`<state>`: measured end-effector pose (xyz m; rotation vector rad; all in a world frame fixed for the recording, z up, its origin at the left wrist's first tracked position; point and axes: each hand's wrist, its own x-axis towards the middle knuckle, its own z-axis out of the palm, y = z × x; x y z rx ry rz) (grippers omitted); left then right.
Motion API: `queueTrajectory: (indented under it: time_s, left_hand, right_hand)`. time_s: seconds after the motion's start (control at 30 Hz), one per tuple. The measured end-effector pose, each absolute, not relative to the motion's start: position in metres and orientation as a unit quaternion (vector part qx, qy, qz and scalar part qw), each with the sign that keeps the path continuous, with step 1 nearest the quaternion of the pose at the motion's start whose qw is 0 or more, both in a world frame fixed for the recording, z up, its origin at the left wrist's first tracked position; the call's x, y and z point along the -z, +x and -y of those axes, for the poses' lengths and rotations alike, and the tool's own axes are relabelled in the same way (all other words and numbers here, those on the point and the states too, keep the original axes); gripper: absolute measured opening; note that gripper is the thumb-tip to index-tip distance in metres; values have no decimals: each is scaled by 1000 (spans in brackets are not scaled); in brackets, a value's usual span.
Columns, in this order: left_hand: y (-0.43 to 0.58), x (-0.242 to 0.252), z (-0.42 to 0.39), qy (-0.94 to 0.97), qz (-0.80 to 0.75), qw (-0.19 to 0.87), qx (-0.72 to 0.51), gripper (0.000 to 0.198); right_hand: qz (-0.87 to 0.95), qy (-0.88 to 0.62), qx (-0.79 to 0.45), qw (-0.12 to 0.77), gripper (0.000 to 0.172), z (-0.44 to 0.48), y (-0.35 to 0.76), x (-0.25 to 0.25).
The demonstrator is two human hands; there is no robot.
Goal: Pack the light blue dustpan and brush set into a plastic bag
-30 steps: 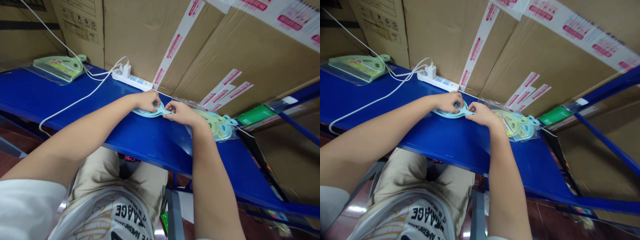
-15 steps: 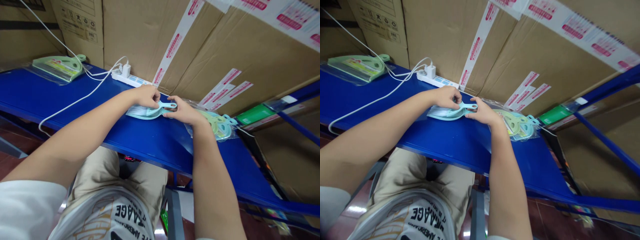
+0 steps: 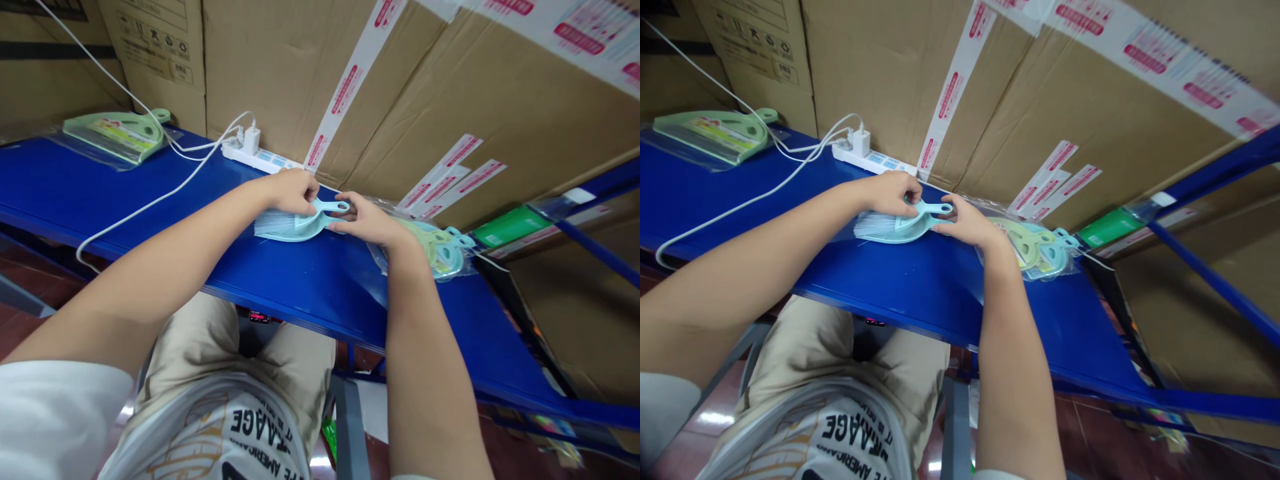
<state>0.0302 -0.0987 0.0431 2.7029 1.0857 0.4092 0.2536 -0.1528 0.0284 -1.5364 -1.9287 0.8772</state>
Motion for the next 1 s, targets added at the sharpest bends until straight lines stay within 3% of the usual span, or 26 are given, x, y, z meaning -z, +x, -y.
queueTrajectory:
  time_s: [0.1,0.27,0.33,0.7,1.0]
  left_hand:
    - [33,-41,102,921,-365,98,-94,30]
    - [39,-36,106,934,-340,95,-61,29]
    - [40,-35,107,936,-334,95,-63,32]
    - [41,-33,106,950,-282,116,-74,32]
    - [38,-26,96,935,-285,182,-110,25]
  right_hand:
    - [690,-594,-324,256,54,156,252,-34]
    - [635,-654,-342,227,13,162,243,-41]
    - [617,-664,-361,219,5,163,239,-41]
    - [550,-675,-429,241,16,171,222,-47]
    - [562,-656,-439,247,10,162,230,-37]
